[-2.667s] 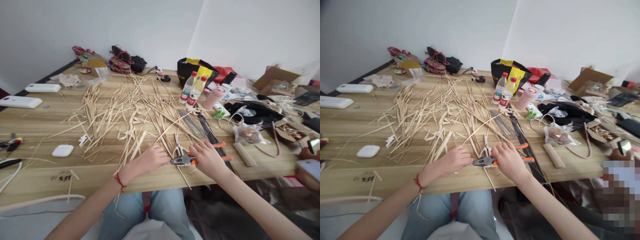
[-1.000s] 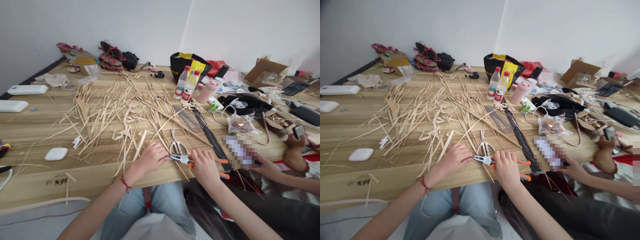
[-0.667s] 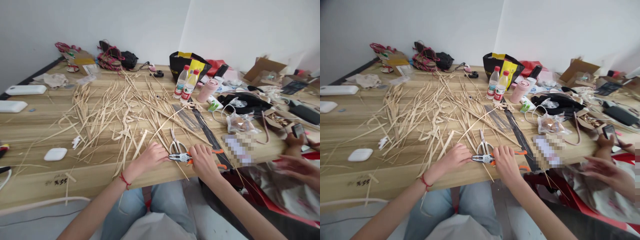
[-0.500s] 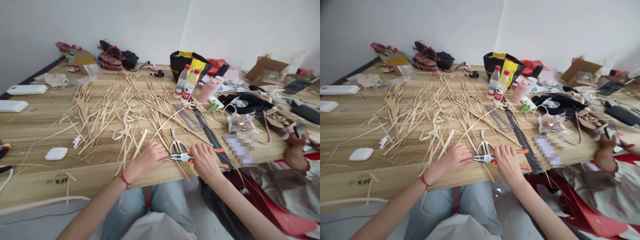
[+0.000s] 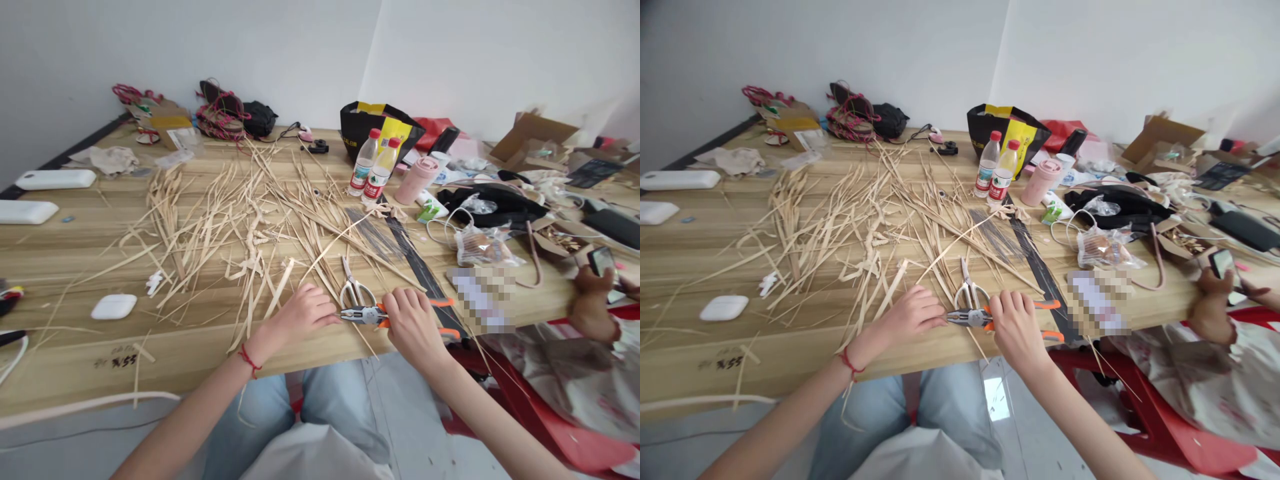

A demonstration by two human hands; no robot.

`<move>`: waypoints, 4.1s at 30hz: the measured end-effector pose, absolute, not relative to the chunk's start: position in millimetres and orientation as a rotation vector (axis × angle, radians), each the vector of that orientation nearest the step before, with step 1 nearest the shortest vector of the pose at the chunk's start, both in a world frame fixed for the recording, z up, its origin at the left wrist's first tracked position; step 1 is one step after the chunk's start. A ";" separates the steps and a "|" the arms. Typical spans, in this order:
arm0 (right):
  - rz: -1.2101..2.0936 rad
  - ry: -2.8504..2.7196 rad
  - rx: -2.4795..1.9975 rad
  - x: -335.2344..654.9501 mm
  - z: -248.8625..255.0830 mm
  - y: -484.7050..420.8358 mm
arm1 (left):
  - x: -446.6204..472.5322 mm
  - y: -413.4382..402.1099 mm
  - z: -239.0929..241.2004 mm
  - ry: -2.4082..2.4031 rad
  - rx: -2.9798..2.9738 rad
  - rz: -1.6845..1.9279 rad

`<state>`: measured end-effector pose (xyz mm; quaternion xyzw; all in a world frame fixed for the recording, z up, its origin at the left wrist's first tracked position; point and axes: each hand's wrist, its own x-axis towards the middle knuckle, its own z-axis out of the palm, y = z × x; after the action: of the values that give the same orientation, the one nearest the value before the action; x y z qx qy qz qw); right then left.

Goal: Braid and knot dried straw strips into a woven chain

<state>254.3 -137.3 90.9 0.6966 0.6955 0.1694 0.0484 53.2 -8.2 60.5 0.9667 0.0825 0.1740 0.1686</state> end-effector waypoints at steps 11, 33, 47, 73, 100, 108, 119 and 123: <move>0.538 2.156 2.113 254.5 86.4 -137.1 | 52.2 -7.5 59.3 0.225 2.764 0.490; 0.508 2.176 2.160 256.3 83.0 -137.4 | 56.8 -14.3 61.4 0.228 2.852 0.575; 0.549 2.117 2.285 254.0 77.4 -140.9 | 63.0 -19.8 61.4 0.420 2.806 0.679; 0.466 1.884 2.406 241.7 82.4 -150.4 | 66.3 -16.8 58.9 0.404 2.667 0.743; 0.526 2.062 2.187 238.8 106.0 -135.3 | 48.2 0.2 70.1 0.325 2.588 0.606; 0.600 2.013 2.203 236.9 107.3 -139.4 | 44.4 15.3 68.6 0.236 2.607 0.567; 0.615 2.038 2.219 239.7 98.9 -139.2 | 44.7 13.2 68.2 0.234 2.612 0.535; 0.580 2.019 2.230 238.3 98.9 -138.7 | 45.0 13.4 69.3 0.240 2.603 0.524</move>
<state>238.3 -138.7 98.9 0.7274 0.6585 0.1892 0.0391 45.0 13.4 69.3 0.9489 0.0875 0.1909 0.2357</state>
